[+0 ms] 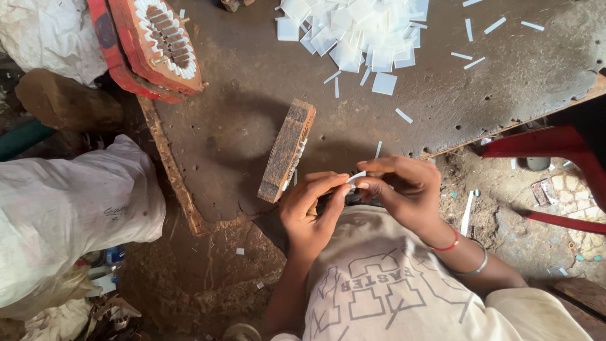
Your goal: The person inserts small rectangular strips of white insulating material into the slots of a metal motor stator by hand, using a wooden block as a support for the stator part.
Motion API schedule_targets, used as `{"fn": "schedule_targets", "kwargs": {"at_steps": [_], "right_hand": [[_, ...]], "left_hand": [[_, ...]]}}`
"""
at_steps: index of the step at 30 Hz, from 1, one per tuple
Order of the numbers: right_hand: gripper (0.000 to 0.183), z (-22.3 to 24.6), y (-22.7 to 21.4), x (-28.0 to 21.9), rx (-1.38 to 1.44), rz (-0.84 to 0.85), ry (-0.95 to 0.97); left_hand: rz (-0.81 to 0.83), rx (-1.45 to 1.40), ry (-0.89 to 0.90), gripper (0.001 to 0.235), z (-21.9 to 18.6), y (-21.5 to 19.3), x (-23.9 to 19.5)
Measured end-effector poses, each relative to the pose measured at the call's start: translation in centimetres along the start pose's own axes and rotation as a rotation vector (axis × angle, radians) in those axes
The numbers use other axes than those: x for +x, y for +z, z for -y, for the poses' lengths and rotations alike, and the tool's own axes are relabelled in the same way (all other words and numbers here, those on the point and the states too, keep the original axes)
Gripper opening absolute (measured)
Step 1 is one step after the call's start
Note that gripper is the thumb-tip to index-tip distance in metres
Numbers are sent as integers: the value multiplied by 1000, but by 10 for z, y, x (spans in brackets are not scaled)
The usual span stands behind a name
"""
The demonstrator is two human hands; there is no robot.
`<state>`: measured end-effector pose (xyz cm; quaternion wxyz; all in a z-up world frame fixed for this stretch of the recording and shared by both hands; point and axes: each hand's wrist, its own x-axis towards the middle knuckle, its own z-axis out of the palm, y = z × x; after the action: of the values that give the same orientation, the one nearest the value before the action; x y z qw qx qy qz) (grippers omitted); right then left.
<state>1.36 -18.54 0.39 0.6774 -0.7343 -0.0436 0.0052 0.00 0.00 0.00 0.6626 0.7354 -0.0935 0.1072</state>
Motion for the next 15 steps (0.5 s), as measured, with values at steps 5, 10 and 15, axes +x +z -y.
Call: {"fn": "schedule_targets", "kwargs": {"at_steps": [5, 10, 15], "right_hand": [[18, -1, -13, -7, 369, 111, 170], [11, -14, -19, -6, 875, 90, 368], [12, 11, -14, 3, 740, 310, 427]], "left_hand": [[6, -65, 40, 25, -8, 8, 1], [117, 197, 377, 27, -21, 3, 8], [10, 187, 274, 23, -18, -1, -3]]}}
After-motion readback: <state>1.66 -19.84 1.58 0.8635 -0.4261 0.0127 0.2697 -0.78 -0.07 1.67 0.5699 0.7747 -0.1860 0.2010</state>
